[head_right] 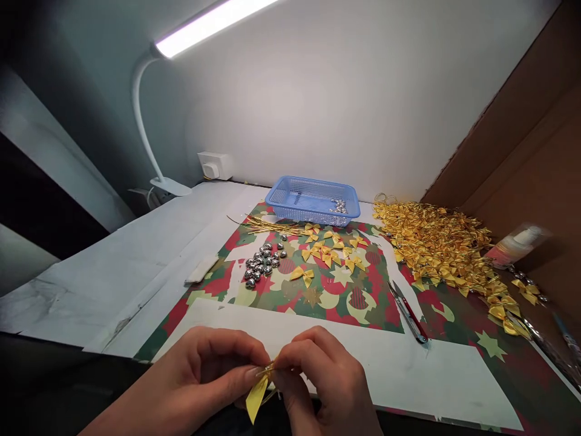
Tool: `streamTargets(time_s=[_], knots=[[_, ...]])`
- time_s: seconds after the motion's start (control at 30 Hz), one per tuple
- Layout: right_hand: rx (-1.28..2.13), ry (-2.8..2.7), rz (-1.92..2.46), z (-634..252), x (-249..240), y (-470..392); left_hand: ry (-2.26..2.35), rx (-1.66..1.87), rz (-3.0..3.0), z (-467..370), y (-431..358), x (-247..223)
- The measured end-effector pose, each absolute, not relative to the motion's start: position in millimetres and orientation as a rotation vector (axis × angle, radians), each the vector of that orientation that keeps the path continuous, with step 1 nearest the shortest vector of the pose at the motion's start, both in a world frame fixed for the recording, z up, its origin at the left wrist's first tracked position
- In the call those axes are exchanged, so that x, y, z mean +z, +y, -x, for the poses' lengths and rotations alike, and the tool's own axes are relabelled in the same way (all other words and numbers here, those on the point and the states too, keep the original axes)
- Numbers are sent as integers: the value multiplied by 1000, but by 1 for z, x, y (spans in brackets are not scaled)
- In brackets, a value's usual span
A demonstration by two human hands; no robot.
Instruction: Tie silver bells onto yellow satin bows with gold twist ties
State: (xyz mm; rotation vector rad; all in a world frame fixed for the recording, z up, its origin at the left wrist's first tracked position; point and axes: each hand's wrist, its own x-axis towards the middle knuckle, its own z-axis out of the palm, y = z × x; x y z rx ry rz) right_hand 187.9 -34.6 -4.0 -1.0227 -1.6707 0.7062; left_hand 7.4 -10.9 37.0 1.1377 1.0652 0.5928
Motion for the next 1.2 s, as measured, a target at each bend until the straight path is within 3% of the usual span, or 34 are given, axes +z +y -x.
streamTargets(time_s=[0.3,0.57,1.2], knots=[[535,-1799,1013,-191,-9,-35,1153,573,-1311,-9,-13,40],[669,-1776,1033,-191,-8,-34,1128,546,-1367,-8,-13,41],[608,-1790,997,-195,-12,-36,1153,495,-1442,-7,-15,38]])
